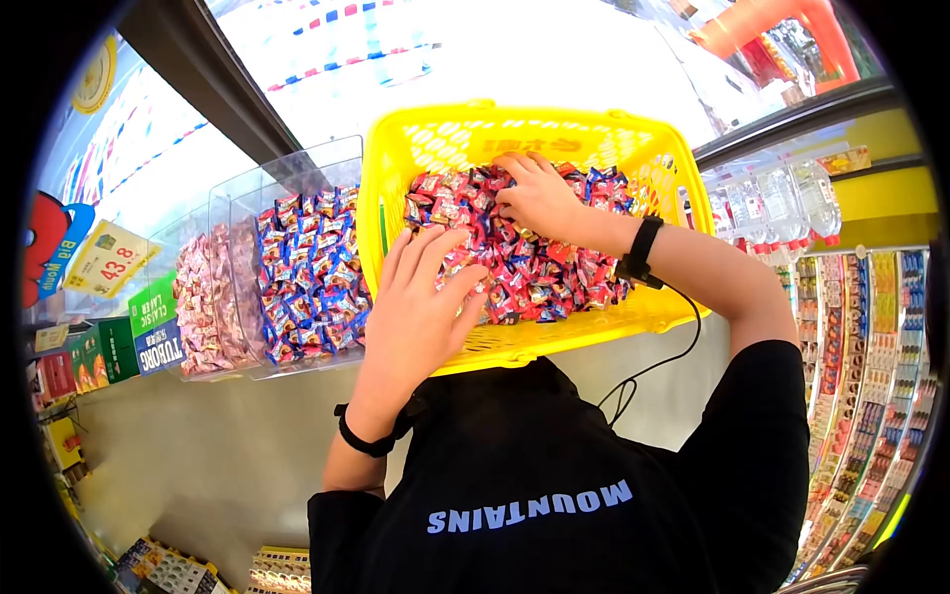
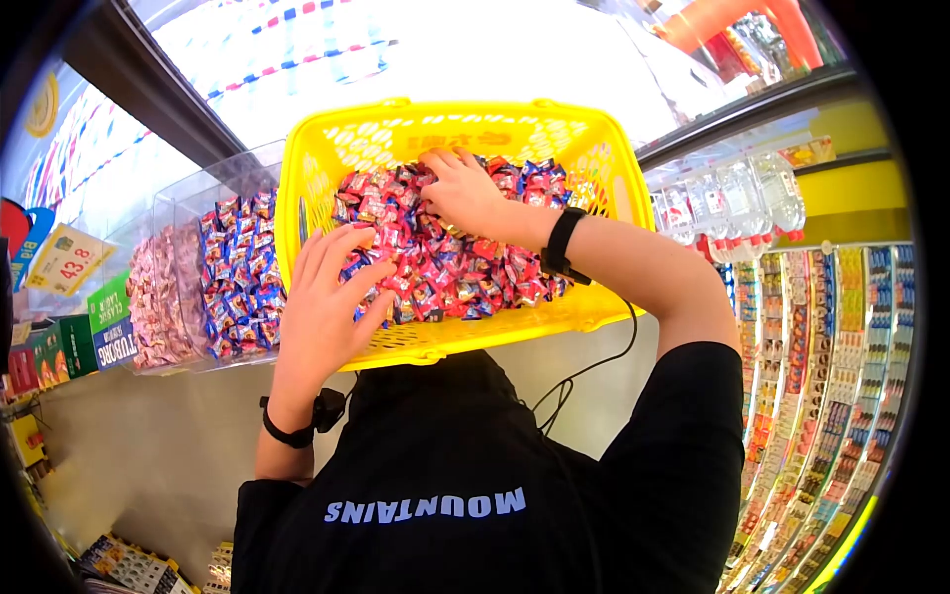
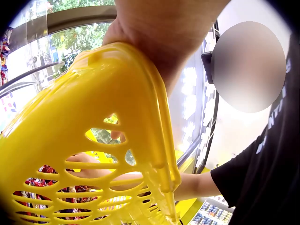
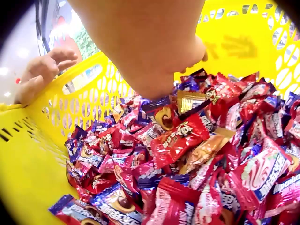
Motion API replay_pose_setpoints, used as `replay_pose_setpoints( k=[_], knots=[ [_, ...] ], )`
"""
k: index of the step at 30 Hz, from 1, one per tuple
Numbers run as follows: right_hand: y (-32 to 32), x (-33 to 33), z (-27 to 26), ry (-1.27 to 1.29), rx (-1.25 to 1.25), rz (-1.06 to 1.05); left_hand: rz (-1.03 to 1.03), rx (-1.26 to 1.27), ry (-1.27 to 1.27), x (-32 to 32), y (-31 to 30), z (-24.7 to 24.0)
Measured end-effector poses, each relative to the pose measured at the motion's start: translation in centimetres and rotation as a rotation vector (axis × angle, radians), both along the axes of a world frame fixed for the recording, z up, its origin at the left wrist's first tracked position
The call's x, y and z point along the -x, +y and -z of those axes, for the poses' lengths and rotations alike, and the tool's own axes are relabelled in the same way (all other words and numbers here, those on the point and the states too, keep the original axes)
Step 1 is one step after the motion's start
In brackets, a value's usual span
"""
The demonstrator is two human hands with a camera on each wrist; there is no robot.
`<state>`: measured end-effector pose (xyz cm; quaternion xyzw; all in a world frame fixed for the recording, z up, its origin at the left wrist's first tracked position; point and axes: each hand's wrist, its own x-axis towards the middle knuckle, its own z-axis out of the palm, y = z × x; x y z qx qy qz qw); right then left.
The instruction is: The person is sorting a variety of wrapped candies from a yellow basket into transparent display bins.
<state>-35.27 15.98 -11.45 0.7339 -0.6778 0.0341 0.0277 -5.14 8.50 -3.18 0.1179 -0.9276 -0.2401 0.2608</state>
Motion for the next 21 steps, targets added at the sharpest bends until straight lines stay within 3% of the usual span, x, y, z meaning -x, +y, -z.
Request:
replay_pose_setpoints(
  k=[2,8,14,21],
  knots=[
    [-0.1,0.1,-0.6,0.026,-0.047,-0.003,-0.002,0.002,-0.006,0.0,0.0,-0.1],
    [-0.1,-0.3,-6.0,-0.368,-0.227,0.092,-0.006,0.012,-0.031,-0.1,-0.1,-0.1],
    [2.4,-3.1,-11.4,-0.747,-0.281,-0.003,-0.078,0.035,-0.041,0.2,0.2,-0.3],
    [5.3,-7.1,-13.2,-0.841,-0.199,-0.016,0.066,0.041,0.000,-0.2,-0.3,-0.4]
  ],
)
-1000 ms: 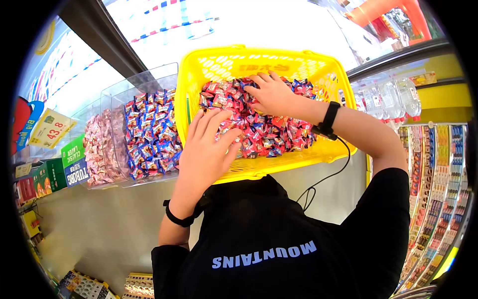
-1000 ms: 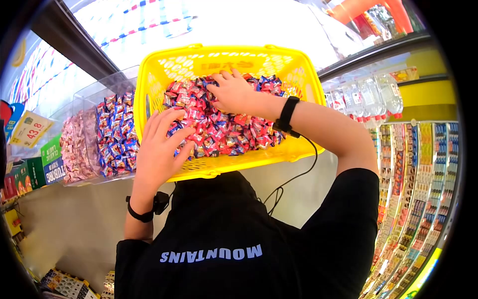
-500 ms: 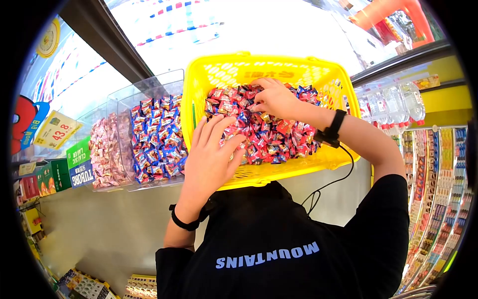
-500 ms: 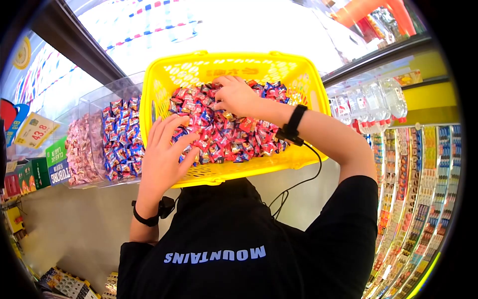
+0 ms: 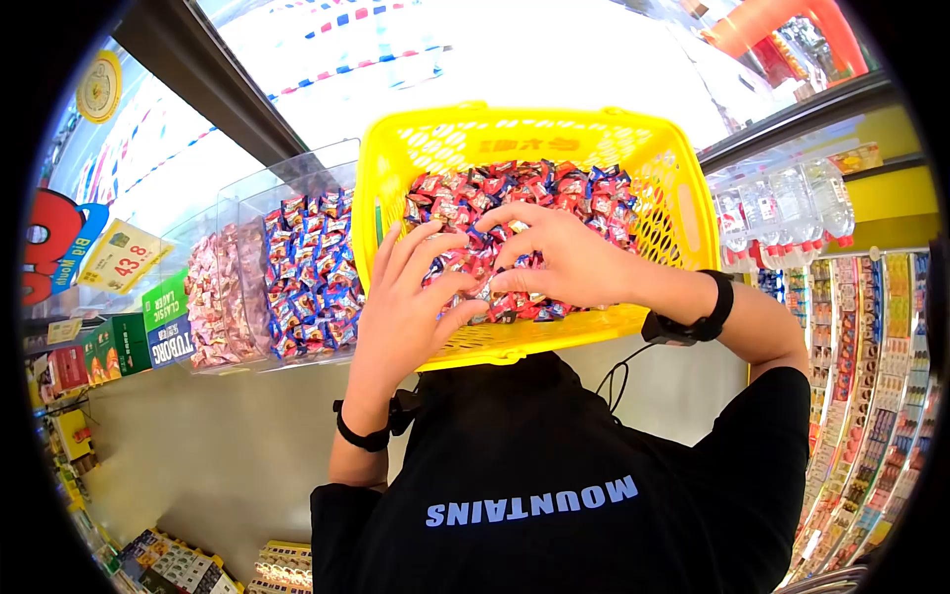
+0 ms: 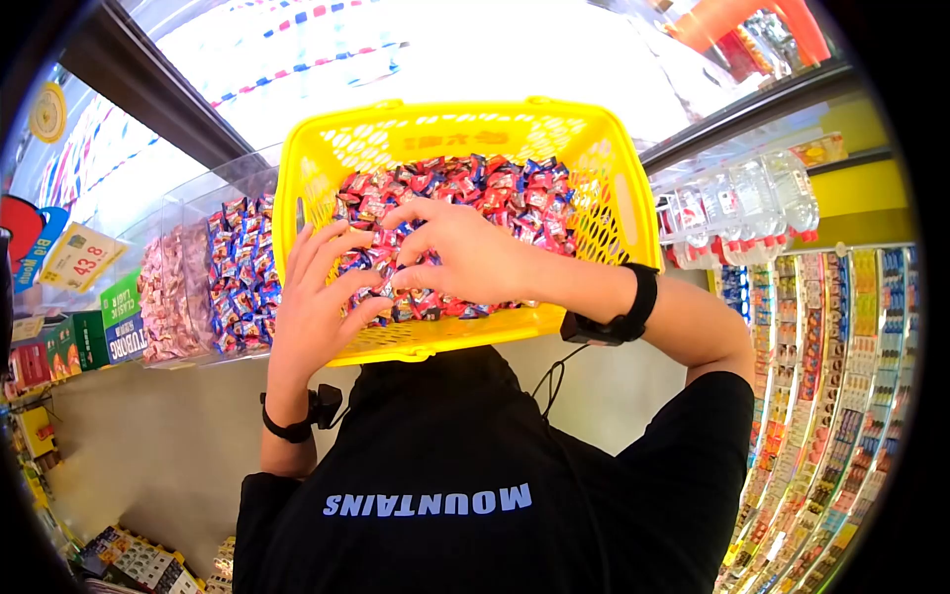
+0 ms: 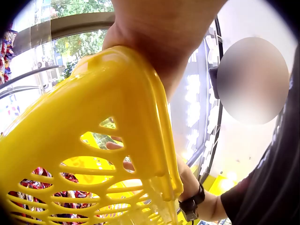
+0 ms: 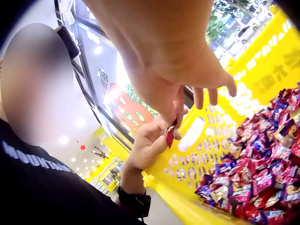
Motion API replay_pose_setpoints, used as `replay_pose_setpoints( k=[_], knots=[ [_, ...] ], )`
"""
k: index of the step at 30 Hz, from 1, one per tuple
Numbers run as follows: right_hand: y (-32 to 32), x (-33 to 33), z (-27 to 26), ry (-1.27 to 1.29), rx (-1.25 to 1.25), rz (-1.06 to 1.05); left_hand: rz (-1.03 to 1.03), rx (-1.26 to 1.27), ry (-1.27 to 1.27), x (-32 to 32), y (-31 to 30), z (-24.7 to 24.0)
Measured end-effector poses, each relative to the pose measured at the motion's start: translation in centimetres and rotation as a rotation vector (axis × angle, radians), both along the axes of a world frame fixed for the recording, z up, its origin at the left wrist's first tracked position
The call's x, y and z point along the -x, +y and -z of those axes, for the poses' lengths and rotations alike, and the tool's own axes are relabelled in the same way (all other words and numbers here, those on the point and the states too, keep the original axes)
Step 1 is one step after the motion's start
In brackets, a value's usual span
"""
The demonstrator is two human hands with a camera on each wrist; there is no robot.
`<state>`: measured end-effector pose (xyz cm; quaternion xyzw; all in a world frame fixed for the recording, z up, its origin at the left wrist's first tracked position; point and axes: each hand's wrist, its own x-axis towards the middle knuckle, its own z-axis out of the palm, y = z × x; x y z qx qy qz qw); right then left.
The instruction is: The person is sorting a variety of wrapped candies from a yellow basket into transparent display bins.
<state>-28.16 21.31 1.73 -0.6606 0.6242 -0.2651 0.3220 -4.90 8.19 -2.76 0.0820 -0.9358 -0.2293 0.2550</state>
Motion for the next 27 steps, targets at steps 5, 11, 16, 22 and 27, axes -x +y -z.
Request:
replay_pose_setpoints(
  k=[5,11,16,22,27],
  knots=[
    [3.4,-1.3,1.2,0.145,0.199,0.051,0.051,-0.034,0.032,-0.2,-0.1,-0.1],
    [6.5,-3.9,1.9,0.263,0.352,0.186,0.142,-0.094,0.006,0.2,0.4,-1.1],
    [6.6,-5.3,2.4,0.468,0.504,0.356,0.025,-0.127,0.011,0.6,1.9,-1.4],
    [6.9,-6.0,3.8,0.440,0.602,0.392,-0.026,-0.136,-0.101,-0.1,3.3,-2.1],
    [6.6,-6.3,3.7,0.431,0.599,0.342,-0.106,-0.185,-0.121,-1.5,4.5,-1.6]
  ],
)
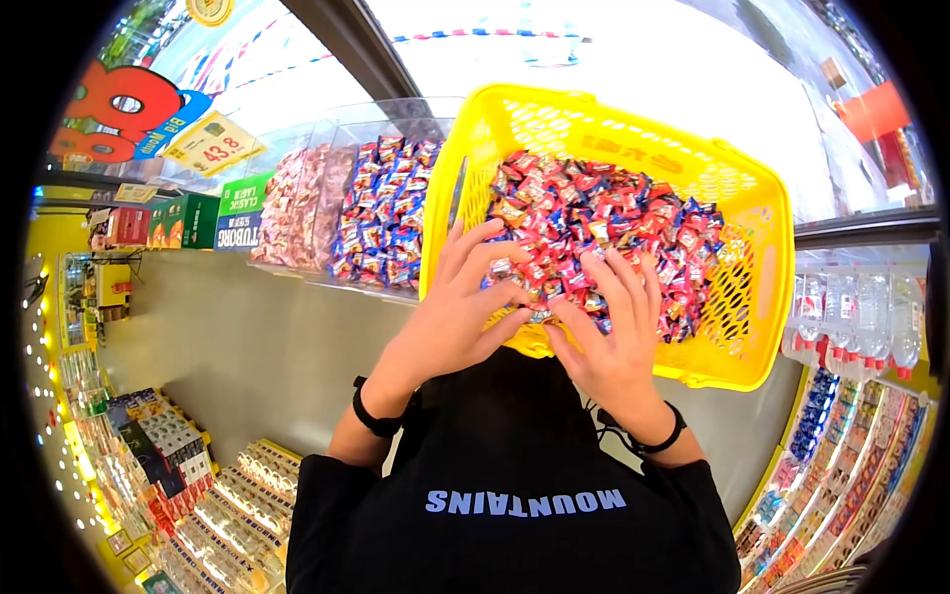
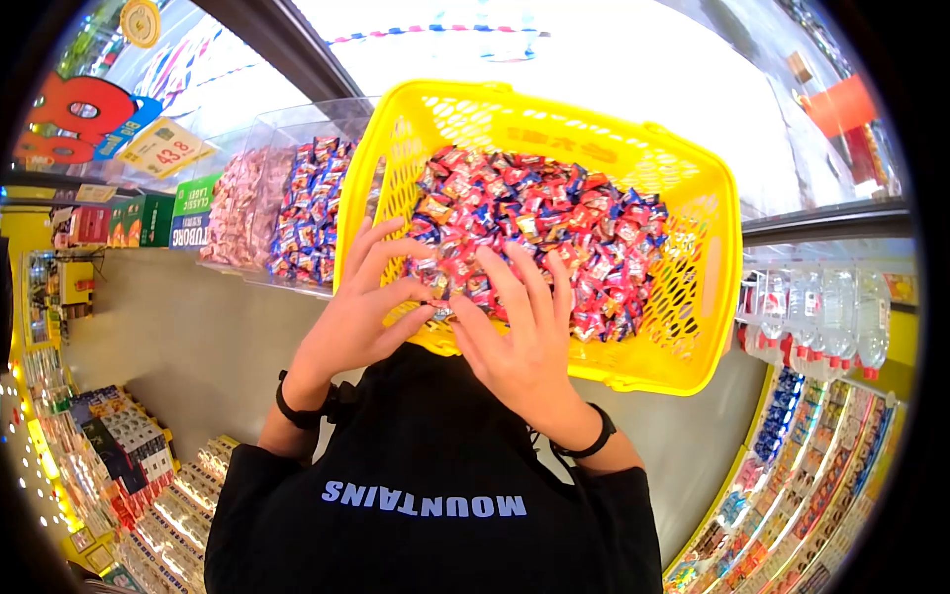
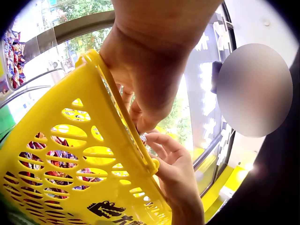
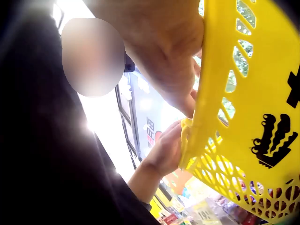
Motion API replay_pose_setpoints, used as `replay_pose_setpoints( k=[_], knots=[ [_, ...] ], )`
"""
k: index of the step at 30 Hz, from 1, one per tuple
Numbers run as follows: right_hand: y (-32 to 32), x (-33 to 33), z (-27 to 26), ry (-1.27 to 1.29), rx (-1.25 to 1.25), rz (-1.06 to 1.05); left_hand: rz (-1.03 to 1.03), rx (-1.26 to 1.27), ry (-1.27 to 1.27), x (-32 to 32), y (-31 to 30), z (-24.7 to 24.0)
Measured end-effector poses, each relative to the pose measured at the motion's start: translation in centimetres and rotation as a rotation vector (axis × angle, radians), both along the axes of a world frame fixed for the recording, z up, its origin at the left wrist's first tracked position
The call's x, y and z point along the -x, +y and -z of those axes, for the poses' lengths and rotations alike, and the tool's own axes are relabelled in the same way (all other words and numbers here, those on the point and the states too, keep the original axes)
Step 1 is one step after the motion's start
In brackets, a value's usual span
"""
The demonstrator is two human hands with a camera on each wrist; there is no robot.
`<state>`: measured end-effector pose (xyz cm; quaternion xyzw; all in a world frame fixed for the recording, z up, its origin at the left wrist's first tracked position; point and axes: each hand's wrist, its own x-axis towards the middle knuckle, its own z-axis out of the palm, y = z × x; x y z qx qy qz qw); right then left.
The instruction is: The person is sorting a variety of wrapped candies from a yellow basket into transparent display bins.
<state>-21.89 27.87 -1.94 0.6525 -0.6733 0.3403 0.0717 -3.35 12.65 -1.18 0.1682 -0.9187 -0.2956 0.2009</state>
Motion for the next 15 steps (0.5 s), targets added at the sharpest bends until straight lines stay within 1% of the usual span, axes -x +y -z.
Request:
replay_pose_setpoints(
  k=[4,7,12,15],
  knots=[
    [-1.4,-1.2,-0.5,0.005,-0.004,-0.021,-0.007,0.017,0.014,-1.6,-1.2,0.0],
    [-2.7,-3.3,-1.6,0.054,0.004,-0.014,0.003,0.036,0.080,-2.9,-3.0,0.1],
    [-6.7,-9.2,-2.2,0.095,0.025,0.034,0.045,0.020,0.184,-7.6,-8.2,0.8],
    [-10.6,-14.1,-1.8,0.083,0.001,0.013,0.020,0.031,0.152,-12.3,-12.1,0.5]
  ],
)
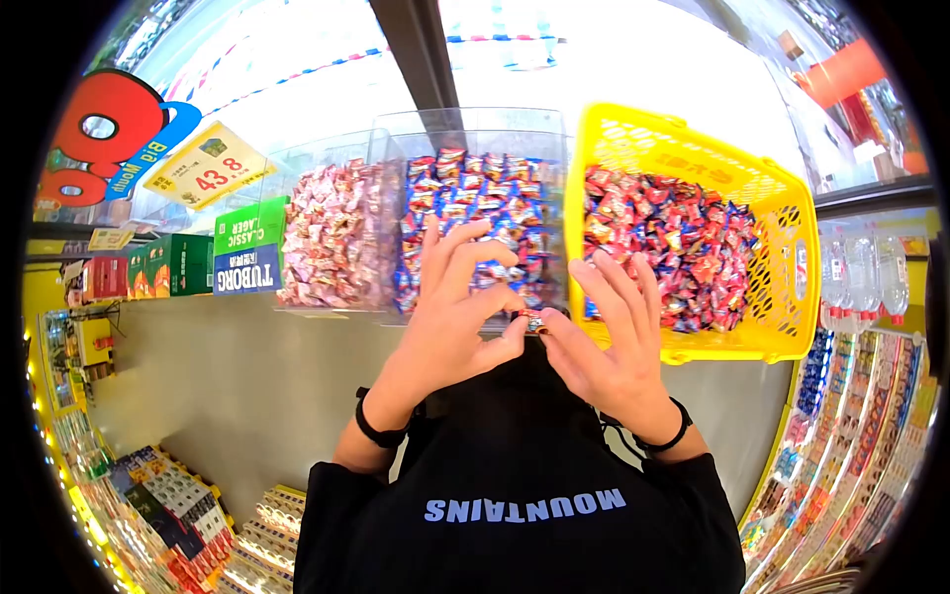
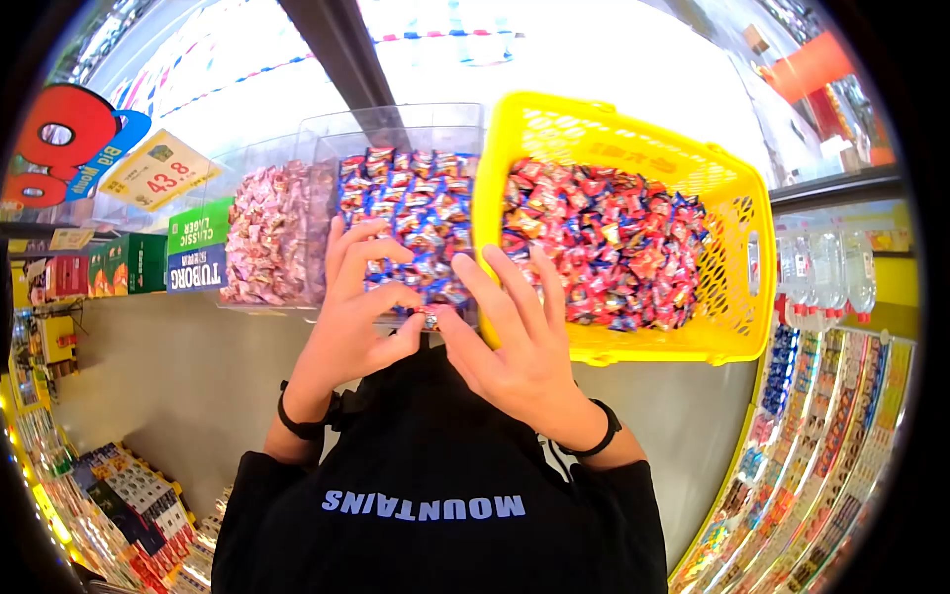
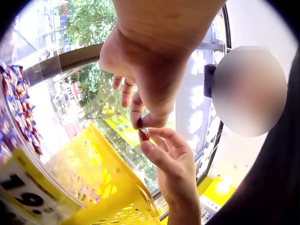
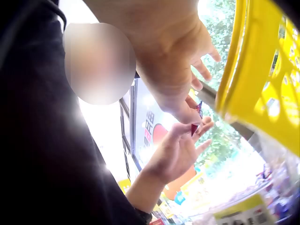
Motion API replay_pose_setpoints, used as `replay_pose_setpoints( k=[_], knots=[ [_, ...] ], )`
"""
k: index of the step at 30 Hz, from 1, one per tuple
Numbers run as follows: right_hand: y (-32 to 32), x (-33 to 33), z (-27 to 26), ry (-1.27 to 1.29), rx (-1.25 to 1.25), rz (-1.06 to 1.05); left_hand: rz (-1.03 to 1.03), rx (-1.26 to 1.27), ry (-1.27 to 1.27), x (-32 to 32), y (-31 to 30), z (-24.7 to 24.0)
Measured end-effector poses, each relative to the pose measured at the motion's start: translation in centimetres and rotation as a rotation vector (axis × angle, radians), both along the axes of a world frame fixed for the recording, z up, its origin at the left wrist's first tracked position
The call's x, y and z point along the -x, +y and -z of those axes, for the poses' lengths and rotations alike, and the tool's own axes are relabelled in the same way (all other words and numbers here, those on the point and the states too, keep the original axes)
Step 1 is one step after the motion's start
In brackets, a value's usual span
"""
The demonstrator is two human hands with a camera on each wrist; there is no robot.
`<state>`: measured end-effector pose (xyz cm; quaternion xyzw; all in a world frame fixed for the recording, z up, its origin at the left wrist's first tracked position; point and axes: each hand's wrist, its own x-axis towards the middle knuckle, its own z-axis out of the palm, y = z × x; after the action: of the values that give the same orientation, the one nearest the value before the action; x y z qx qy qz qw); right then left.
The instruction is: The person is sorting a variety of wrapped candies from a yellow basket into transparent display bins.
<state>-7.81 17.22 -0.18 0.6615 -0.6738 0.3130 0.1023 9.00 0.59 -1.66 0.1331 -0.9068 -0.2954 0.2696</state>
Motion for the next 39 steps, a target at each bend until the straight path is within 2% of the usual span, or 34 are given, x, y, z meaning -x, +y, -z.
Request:
replay_pose_setpoints(
  k=[5,9,12,20,24,27,30,33,36,39],
  knots=[
    [-7.2,-6.3,0.7,-0.054,-0.019,-0.001,-0.094,0.034,-0.045,-6.5,-6.6,0.6],
    [-11.2,-8.1,1.5,-0.082,-0.076,0.070,-0.205,0.183,-0.080,-8.1,-10.9,2.1],
    [-13.3,-8.5,2.9,-0.128,-0.085,0.130,-0.205,0.226,-0.091,-8.0,-13.3,4.2],
    [-20.0,-6.0,8.7,-0.027,-0.127,0.382,-0.148,0.212,-0.206,-7.6,-13.9,6.3],
    [-22.3,-5.7,10.0,0.051,-0.230,0.449,-0.101,0.161,-0.215,-7.8,-14.3,6.5],
    [-23.1,-5.3,10.3,0.014,-0.338,0.501,-0.076,0.125,-0.220,-7.6,-14.5,6.5],
    [-22.9,-5.2,11.5,0.054,-0.263,0.503,-0.067,0.076,-0.217,-7.6,-14.6,6.7],
    [-20.7,-5.7,11.2,0.035,-0.267,0.401,-0.066,0.069,-0.223,-7.6,-14.6,6.7],
    [-17.3,-7.5,8.1,-0.066,-0.334,0.286,-0.071,0.089,-0.264,-7.6,-14.6,6.2],
    [-14.3,-8.8,5.2,-0.087,-0.276,0.256,-0.079,0.148,-0.282,-7.7,-14.5,5.7]
  ],
)
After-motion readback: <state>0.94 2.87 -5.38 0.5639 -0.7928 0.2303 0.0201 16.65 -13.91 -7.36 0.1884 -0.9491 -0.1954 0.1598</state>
